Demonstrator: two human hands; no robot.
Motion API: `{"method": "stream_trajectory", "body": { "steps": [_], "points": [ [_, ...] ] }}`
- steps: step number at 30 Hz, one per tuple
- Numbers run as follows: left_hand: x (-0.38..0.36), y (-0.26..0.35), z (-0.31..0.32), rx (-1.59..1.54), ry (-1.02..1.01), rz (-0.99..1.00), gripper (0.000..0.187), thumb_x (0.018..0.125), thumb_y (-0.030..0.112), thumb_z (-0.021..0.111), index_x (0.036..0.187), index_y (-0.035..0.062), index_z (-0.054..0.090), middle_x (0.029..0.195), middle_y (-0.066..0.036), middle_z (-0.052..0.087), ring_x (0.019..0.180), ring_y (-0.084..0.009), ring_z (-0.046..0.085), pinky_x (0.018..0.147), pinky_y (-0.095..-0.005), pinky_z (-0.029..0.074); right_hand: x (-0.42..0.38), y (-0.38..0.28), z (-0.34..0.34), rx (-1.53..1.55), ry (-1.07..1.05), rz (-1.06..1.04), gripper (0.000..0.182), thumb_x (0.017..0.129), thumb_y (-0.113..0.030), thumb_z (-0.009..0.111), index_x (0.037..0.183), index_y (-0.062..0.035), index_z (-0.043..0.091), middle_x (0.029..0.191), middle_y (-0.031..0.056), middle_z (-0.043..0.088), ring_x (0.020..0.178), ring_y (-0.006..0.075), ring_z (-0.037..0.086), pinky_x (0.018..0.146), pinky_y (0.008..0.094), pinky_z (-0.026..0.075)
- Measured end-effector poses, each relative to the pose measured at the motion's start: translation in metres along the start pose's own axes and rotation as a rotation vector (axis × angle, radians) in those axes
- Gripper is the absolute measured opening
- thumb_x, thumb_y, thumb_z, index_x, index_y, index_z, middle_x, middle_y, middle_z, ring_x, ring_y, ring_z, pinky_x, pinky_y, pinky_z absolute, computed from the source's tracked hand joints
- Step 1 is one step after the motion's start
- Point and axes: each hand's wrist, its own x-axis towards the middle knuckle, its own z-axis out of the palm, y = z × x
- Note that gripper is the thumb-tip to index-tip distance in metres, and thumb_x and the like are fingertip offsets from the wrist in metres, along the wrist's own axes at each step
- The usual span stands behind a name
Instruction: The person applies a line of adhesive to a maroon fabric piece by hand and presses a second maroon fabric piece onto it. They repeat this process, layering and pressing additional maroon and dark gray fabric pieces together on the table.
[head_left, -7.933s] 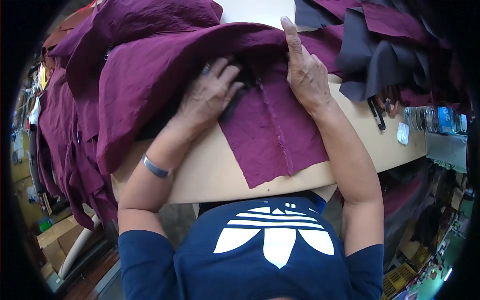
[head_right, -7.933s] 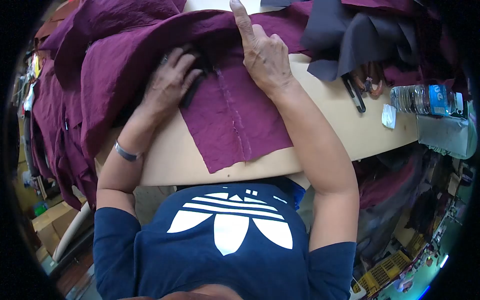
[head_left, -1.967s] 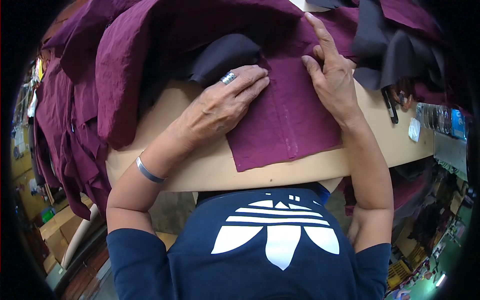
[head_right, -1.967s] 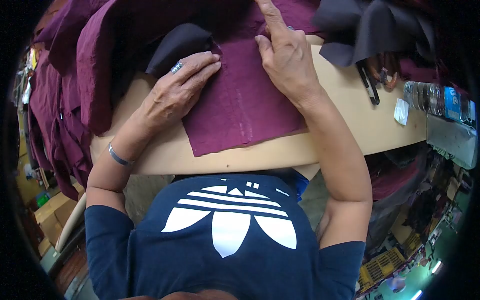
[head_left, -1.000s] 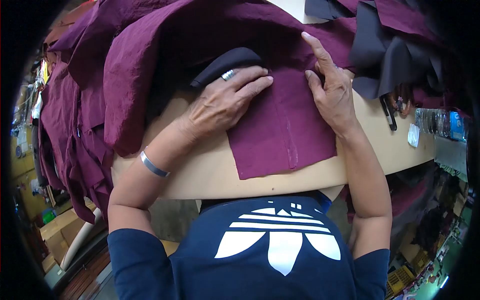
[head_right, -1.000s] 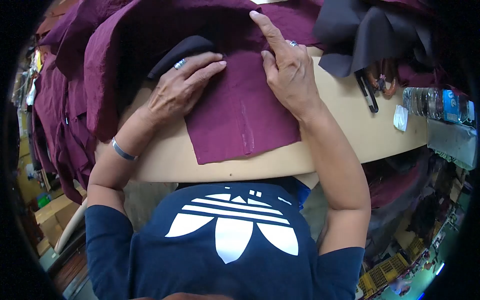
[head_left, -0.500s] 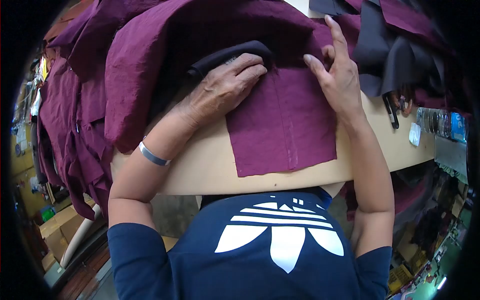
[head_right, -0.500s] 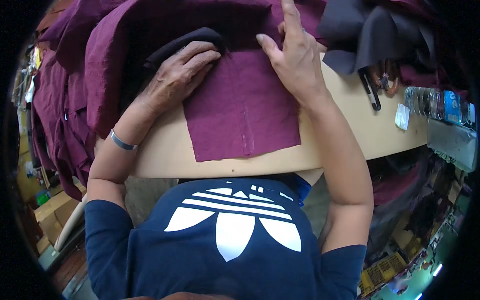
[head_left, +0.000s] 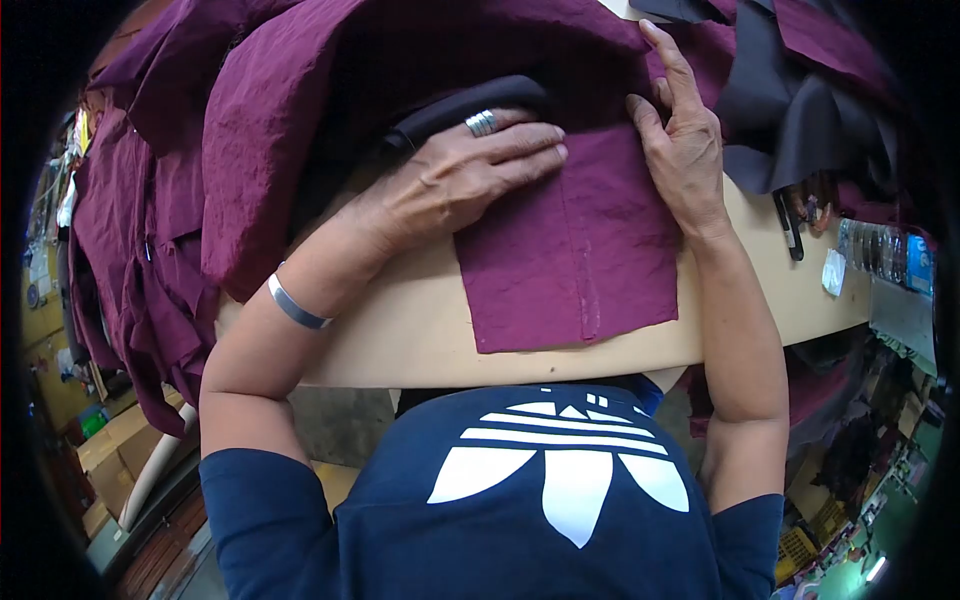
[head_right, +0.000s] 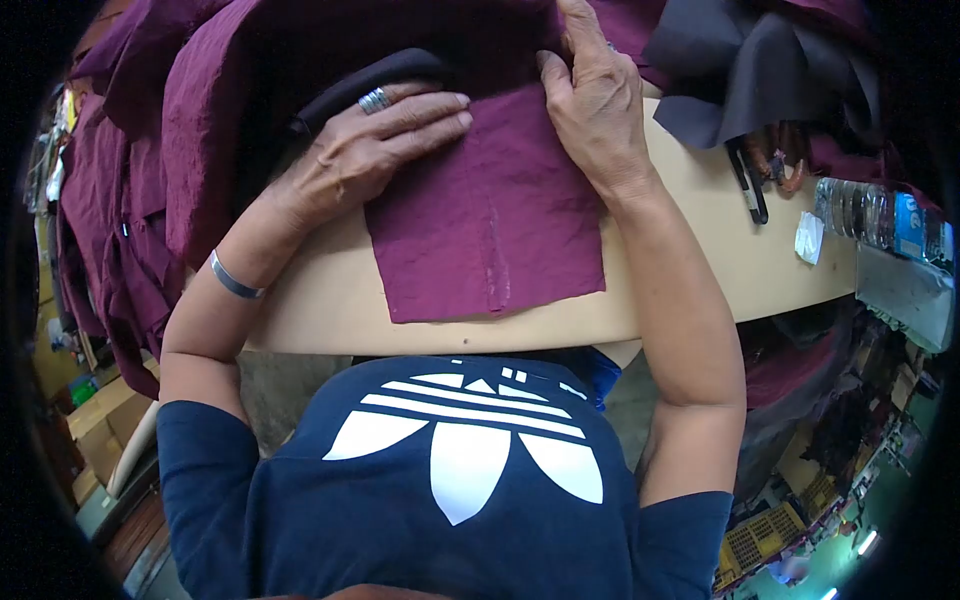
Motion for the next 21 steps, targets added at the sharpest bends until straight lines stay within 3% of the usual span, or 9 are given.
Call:
{"method": "stream_trajectory", "body": {
  "steps": [1, 3, 5, 9, 12, 14, 16, 19, 21],
  "points": [
    [0.001, 0.0, 0.0, -0.006, -0.005, 0.042, 0.043, 0.081, -0.002, 0.051, 0.122, 0.0106, 0.056, 0.125, -0.01, 0.054, 0.108, -0.0289, 0.057, 0.095, -0.0354, 0.047, -0.001, -0.001, -0.001, 0.001, -0.03, 0.04, 0.063, 0.082, -0.001, 0.059, 0.138, -0.0239, 0.039, 0.115, 0.0116, 0.061, 0.084, 0.0183, 0.06, 0.086, 0.0329, 0.046],
    [0.001, 0.001, 0.002, -0.087, -0.022, -0.106, 0.041, 0.083, -0.002, 0.049, 0.122, 0.0107, 0.055, 0.125, -0.011, 0.053, 0.109, -0.0302, 0.056, 0.096, -0.0358, 0.046, -0.001, -0.004, -0.005, 0.001, -0.091, 0.119, 0.063, 0.083, -0.001, 0.059, 0.138, -0.0237, 0.038, 0.121, 0.011, 0.059, 0.086, 0.0198, 0.061, 0.087, 0.0339, 0.046],
    [0.001, 0.007, 0.004, -0.13, 0.02, -0.334, 0.037, 0.087, 0.001, 0.049, 0.122, 0.0106, 0.055, 0.125, -0.012, 0.053, 0.11, -0.0315, 0.055, 0.094, -0.0363, 0.047, 0.0, 0.0, -0.002, -0.003, -0.04, 0.004, 0.063, 0.083, -0.001, 0.059, 0.138, -0.0226, 0.038, 0.123, 0.0125, 0.057, 0.084, 0.0209, 0.062, 0.085, 0.0331, 0.046],
    [0.0, 0.0, 0.011, -0.131, 0.145, -0.362, 0.031, 0.087, 0.007, 0.054, 0.119, 0.0094, 0.056, 0.122, -0.014, 0.055, 0.106, -0.0307, 0.057, 0.087, -0.0367, 0.05, -0.003, -0.013, -0.007, -0.046, 0.012, 0.08, 0.064, 0.08, 0.001, 0.06, 0.137, -0.0181, 0.039, 0.124, 0.0143, 0.056, 0.092, 0.0262, 0.061, 0.088, 0.0349, 0.045],
    [0.0, -0.002, 0.008, -0.121, 0.153, -0.356, 0.03, 0.087, 0.007, 0.056, 0.116, 0.0095, 0.057, 0.118, -0.014, 0.057, 0.104, -0.0315, 0.058, 0.086, -0.0368, 0.05, -0.02, -0.031, -0.034, -0.28, 0.078, -0.471, 0.063, 0.075, -0.001, 0.062, 0.134, -0.014, 0.044, 0.123, 0.0143, 0.056, 0.103, 0.0301, 0.057, 0.096, 0.0387, 0.041],
    [0.003, -0.004, 0.007, -0.101, 0.198, -0.337, 0.03, 0.085, 0.006, 0.057, 0.115, 0.0103, 0.058, 0.113, -0.013, 0.059, 0.1, -0.0314, 0.059, 0.084, -0.0367, 0.051, -0.047, -0.063, -0.056, -0.121, -0.451, -0.44, 0.061, 0.072, -0.006, 0.065, 0.13, -0.0127, 0.048, 0.122, 0.0142, 0.056, 0.112, 0.0327, 0.052, 0.102, 0.0445, 0.034],
    [0.005, -0.007, 0.007, -0.079, 0.214, -0.309, 0.03, 0.084, 0.005, 0.057, 0.114, 0.0104, 0.059, 0.111, -0.013, 0.059, 0.098, -0.0314, 0.06, 0.083, -0.037, 0.051, -0.073, -0.081, -0.061, -0.187, -0.74, -0.396, 0.053, 0.074, -0.009, 0.064, 0.126, -0.0128, 0.053, 0.119, 0.0144, 0.056, 0.112, 0.0298, 0.053, 0.103, 0.0459, 0.034],
    [0.013, -0.008, -0.001, -0.04, 0.177, -0.326, 0.031, 0.083, 0.005, 0.059, 0.113, 0.0109, 0.059, 0.106, -0.012, 0.059, 0.092, -0.0307, 0.061, 0.078, -0.0369, 0.052, -0.098, -0.068, -0.043, -0.305, -0.522, -0.498, 0.048, 0.084, -0.017, 0.054, 0.131, -0.0201, 0.05, 0.11, 0.0132, 0.061, 0.107, 0.0277, 0.058, 0.101, 0.045, 0.035],
    [0.017, -0.004, -0.002, 0.122, 0.196, -0.334, 0.032, 0.081, 0.005, 0.061, 0.112, 0.0109, 0.06, 0.105, -0.01, 0.058, 0.09, -0.0292, 0.061, 0.076, -0.0366, 0.051, -0.097, -0.067, -0.037, -0.261, -0.448, -0.528, 0.044, 0.08, -0.013, 0.058, 0.124, -0.0163, 0.056, 0.106, 0.0119, 0.062, 0.101, 0.0268, 0.06, 0.098, 0.0455, 0.039]
  ]
}}
